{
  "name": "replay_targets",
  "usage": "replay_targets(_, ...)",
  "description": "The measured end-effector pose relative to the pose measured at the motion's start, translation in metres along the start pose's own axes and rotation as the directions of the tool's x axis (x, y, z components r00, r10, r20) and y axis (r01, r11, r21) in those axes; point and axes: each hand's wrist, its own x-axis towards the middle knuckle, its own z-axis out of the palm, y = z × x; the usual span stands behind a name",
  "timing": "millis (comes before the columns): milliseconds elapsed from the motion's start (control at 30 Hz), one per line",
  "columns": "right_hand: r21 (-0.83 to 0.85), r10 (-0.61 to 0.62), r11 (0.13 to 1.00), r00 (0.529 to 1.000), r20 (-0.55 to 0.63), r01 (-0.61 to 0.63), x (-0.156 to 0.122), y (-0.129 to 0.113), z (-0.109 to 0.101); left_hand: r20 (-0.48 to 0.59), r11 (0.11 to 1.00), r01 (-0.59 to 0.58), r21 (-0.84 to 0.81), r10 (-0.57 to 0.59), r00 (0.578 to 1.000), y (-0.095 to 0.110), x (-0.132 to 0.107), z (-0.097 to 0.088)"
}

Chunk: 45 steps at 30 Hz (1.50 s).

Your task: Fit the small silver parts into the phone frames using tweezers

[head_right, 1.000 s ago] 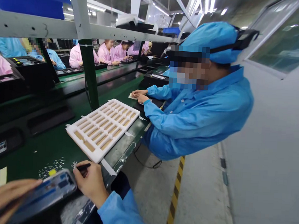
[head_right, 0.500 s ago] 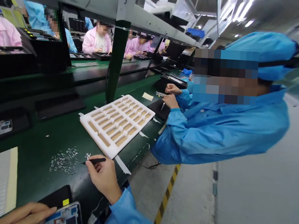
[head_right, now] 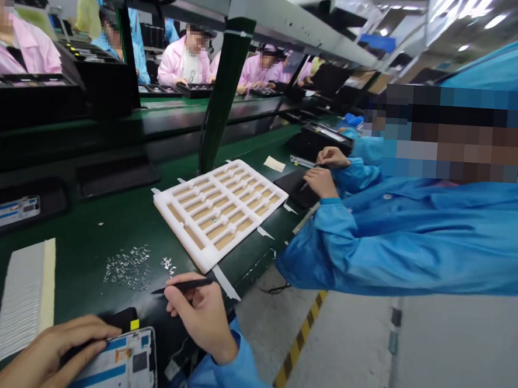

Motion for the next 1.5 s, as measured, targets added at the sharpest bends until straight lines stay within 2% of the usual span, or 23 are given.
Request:
replay_targets(133, 0.004, 0.002, 1.0, 0.983, 0.182, -0.002, -0.031, -0.016, 0.013, 0.045, 0.998, 0.056, -0.026, -0.055, 0.997, 0.01, 0.003, -0.003)
replay_targets(233, -0.067, 0.014, 0.998, 0.974, 0.224, 0.001, -0.04, -0.02, 0.025, 0.035, 0.999, 0.045, -0.025, -0.044, 0.998, 0.014, 0.002, -0.002)
replay_targets(400, -0.172, 0.011, 0.985, 0.979, 0.205, 0.025, -0.037, -0.019, 0.033, 0.002, 1.0, 0.025, -0.018, -0.025, 1.0, 0.013, 0.002, 0.0)
replay_targets(767, -0.178, 0.04, 0.984, 0.984, 0.174, -0.009, -0.037, -0.016, 0.034, -0.071, 1.0, 0.001, 0.018, 0.001, 0.997, 0.009, 0.0, 0.008)
replay_targets(933, -0.182, 0.054, 0.983, 0.984, 0.172, -0.022, -0.038, -0.018, 0.034, -0.089, 0.999, 0.025, 0.035, -0.022, 0.996, 0.009, -0.001, 0.011)
replay_targets(1267, -0.202, -0.018, 0.978, 0.988, 0.152, 0.049, -0.039, -0.018, 0.035, -0.135, 0.998, 0.019, 0.064, -0.01, 0.991, 0.002, 0.002, 0.017)
replay_targets(1500, -0.192, -0.139, 0.968, 0.983, 0.121, 0.161, -0.041, -0.016, 0.036, -0.179, 0.994, 0.091, 0.065, -0.078, 0.981, 0.004, 0.003, 0.022)
